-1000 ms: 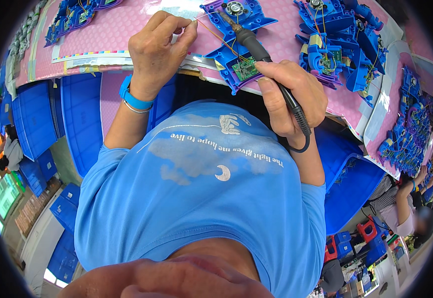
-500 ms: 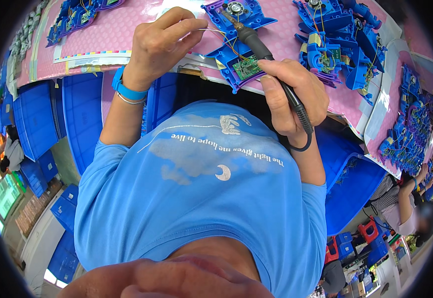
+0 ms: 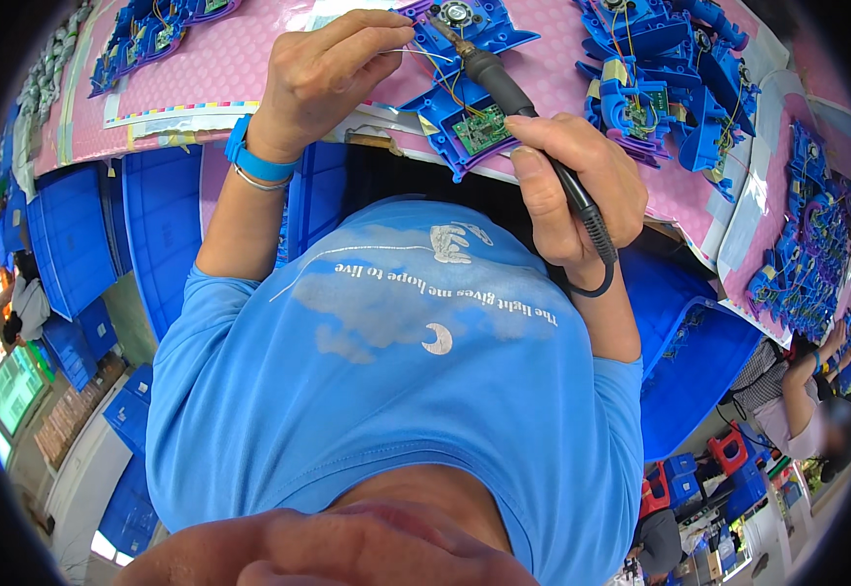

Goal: Soldering components onto electronic circuit boards at a workbench.

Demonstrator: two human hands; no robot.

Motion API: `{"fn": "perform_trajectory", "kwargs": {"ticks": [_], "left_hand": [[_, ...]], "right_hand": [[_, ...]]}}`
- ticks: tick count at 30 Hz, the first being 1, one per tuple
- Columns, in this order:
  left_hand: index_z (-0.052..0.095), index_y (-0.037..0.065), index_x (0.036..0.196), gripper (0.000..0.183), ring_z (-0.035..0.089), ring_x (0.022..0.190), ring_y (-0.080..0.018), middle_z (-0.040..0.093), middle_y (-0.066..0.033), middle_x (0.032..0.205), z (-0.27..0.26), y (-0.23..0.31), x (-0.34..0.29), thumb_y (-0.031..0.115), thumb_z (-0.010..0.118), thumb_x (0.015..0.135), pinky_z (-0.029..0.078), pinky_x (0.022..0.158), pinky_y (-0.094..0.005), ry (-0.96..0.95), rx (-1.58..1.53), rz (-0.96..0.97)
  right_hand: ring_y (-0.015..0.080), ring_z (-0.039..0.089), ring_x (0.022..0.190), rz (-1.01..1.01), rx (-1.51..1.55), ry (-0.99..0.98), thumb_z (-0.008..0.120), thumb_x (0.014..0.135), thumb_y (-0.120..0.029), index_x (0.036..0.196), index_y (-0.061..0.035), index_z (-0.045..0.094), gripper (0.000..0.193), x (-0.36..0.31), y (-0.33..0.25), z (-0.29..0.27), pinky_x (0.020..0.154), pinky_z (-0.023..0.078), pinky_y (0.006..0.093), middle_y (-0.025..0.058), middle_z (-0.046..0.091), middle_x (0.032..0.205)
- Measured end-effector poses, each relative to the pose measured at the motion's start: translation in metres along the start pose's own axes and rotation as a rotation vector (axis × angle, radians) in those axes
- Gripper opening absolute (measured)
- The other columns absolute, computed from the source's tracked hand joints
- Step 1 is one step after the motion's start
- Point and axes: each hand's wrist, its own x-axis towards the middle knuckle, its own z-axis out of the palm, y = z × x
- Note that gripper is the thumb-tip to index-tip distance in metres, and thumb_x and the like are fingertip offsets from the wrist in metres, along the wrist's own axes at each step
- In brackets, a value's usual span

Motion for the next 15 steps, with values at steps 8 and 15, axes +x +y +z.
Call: {"fn": "perform_trajectory", "kwargs": {"ticks": [8,15], "left_hand": [[0.072,0.007,0.097,0.019,0.073,0.079,-0.0211,0.074,-0.0028,0.101,0.0004,-0.0015,-0.0005,0.011,0.079,0.079,0.058,0.062,-0.0292,-0.027,-0.001,0.009],[0.071,0.007,0.097,0.019,0.073,0.079,-0.0214,0.073,-0.0031,0.102,-0.0005,-0.0015,-0.0004,0.011,0.079,0.080,0.058,0.062,-0.0294,-0.041,-0.008,0.006]], "right_hand": [[0.0233,0.067,0.065,0.032,0.011,0.043,0.071,0.080,-0.002,0.096,0.0034,0.073,0.017,0.0034,0.0013,0.0026,0.060,0.051,0.0308,0.0145,0.071,0.077],[0.0165,0.055,0.062,-0.012,0.010,-0.008,0.061,0.091,-0.002,0.108,0.0098,0.066,0.022,0.0020,-0.0002,0.0010,0.060,0.043,0.0303,0.0112,0.060,0.072]]}}
